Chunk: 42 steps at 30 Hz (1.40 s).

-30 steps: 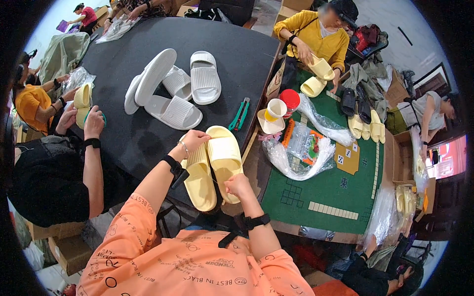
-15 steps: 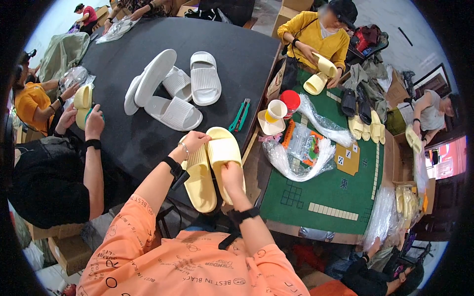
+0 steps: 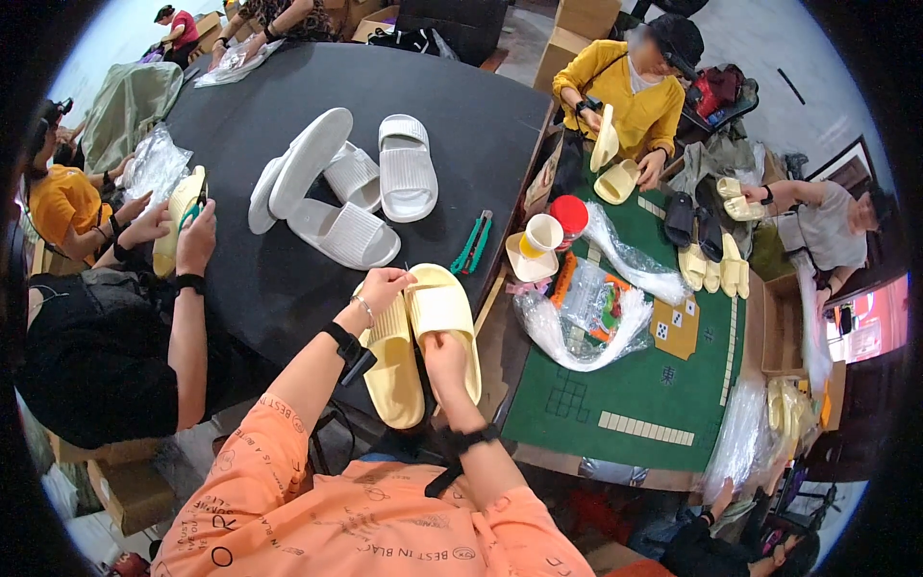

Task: The recorder and coworkers are assembling and inspecting foam sandal components at various worktables.

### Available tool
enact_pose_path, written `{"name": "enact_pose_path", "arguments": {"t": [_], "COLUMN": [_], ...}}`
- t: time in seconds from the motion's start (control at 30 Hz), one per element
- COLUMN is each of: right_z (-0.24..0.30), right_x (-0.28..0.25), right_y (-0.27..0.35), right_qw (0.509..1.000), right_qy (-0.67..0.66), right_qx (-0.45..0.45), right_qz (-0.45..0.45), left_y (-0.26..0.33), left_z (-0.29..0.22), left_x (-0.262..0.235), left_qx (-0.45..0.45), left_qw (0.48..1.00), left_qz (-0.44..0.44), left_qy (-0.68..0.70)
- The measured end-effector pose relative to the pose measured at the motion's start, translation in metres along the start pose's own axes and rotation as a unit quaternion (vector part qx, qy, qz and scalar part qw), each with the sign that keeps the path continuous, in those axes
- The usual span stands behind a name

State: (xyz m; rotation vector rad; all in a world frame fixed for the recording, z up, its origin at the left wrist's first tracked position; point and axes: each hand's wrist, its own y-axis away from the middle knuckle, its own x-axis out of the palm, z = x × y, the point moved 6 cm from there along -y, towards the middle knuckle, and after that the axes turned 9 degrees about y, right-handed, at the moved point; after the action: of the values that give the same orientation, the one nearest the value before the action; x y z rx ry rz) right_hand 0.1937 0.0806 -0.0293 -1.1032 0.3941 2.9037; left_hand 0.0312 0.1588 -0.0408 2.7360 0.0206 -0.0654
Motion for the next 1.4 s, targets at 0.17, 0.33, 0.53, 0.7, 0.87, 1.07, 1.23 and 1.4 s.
{"name": "enact_pose_path", "arguments": {"t": [0.17, 0.33, 0.53, 0.7, 0.87, 1.07, 1.23, 1.4], "right_z": [0.056, 0.072, 0.057, 0.018, 0.016, 0.014, 0.011, 0.010], "right_x": [-0.063, -0.019, -0.005, 0.001, -0.007, -0.007, -0.010, -0.015], "right_y": [0.004, -0.062, -0.047, -0.024, -0.025, -0.029, -0.026, -0.024], "right_qw": [0.963, 0.931, 0.972, 0.987, 0.974, 0.939, 0.950, 0.963], "right_qy": [0.095, 0.102, 0.056, 0.005, -0.151, -0.309, -0.299, -0.233], "right_qx": [-0.209, -0.344, -0.218, -0.081, -0.080, -0.093, -0.069, -0.093], "right_qz": [-0.142, -0.069, -0.065, -0.136, -0.151, -0.115, -0.058, -0.098], "left_y": [0.006, 0.013, 0.008, 0.026, 0.008, -0.008, 0.031, 0.001], "left_z": [-0.014, -0.020, -0.001, -0.018, 0.000, 0.004, -0.012, 0.013], "left_x": [0.000, 0.009, 0.013, 0.046, 0.007, 0.015, 0.041, 0.019], "left_qx": [0.095, 0.109, 0.117, 0.125, 0.227, 0.303, 0.179, 0.142], "left_qw": [0.993, 0.990, 0.985, 0.977, 0.973, 0.951, 0.979, 0.985], "left_qz": [0.072, 0.077, 0.101, 0.174, 0.008, 0.061, 0.033, 0.021], "left_qy": [0.013, 0.035, 0.071, 0.006, -0.041, -0.005, 0.094, 0.093]}}
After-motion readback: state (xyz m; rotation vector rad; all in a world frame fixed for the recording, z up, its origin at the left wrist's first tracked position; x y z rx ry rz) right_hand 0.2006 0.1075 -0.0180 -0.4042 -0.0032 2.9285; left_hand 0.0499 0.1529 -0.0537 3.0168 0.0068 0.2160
